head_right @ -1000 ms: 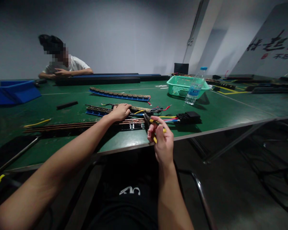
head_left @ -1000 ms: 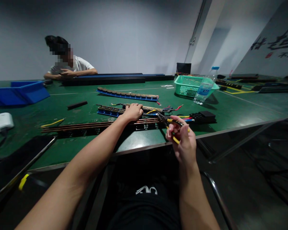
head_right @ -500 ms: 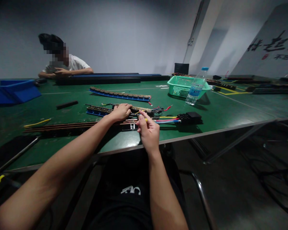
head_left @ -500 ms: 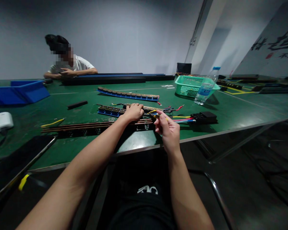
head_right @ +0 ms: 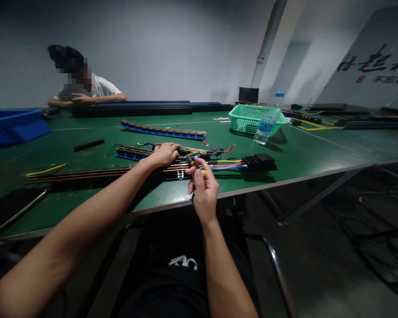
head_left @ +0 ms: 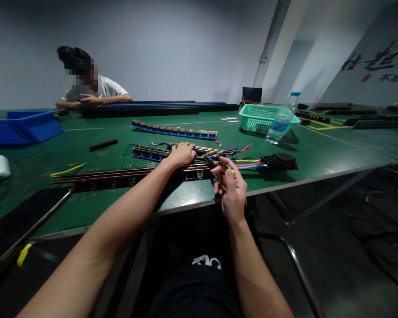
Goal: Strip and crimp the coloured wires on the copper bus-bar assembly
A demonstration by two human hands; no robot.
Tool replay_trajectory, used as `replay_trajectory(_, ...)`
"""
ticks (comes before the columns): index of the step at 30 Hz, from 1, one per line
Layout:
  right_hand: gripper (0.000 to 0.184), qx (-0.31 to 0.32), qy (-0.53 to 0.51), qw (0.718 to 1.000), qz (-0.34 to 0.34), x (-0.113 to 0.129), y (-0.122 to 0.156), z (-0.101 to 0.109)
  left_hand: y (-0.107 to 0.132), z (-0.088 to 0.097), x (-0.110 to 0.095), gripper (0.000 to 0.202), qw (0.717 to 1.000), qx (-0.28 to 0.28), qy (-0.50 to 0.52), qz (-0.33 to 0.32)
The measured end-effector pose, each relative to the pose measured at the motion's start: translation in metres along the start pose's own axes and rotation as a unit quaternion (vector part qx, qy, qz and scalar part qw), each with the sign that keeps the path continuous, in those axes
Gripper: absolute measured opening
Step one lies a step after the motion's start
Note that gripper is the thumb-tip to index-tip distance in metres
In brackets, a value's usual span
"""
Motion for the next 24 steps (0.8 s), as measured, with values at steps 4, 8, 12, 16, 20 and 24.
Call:
replay_trajectory(4,0.041,-0.101,-0.060,0.992,0.045,0.012,-0.011,0.033,-0.001,-0.001,0.001,0.046,1.000,0.000,-0.007,-0.008)
replay_trajectory(8,0.047,-0.142,-0.053,0.986,0.070,0.016,-0.030,0.064,0.000,-0.001,0.001,0.048,1.000,0.003,-0.010,-0.009)
replay_trajectory(12,0.051,-0.133,-0.050,0.989,0.052,0.008,-0.048,0.079,0.000,0.000,0.001,0.048,1.000,0.005,-0.012,-0.006)
replay_trajectory(16,0.048,-0.112,-0.033,0.992,0.044,0.002,-0.062,0.076,0.000,0.000,0.001,0.050,1.000,0.009,-0.007,-0.008)
replay_trajectory(20,0.043,-0.077,0.040,0.995,0.052,0.000,-0.069,0.071,-0.001,-0.001,0.002,0.051,1.000,0.006,-0.008,-0.014)
replay_trajectory(24,0.033,-0.020,0.175,0.981,0.084,0.001,-0.064,0.067,-0.002,-0.002,0.003,0.050,1.000,0.001,-0.010,-0.017)
Point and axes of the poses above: each hand's wrist, its own y-axis away from the middle knuckle, its own z-axis out of the back of the hand, x = y × z, the point moved 4 cm from there along -y, towards the middle knuckle, and after that the axes turned 3 degrees about -z, right-handed, at the moved point
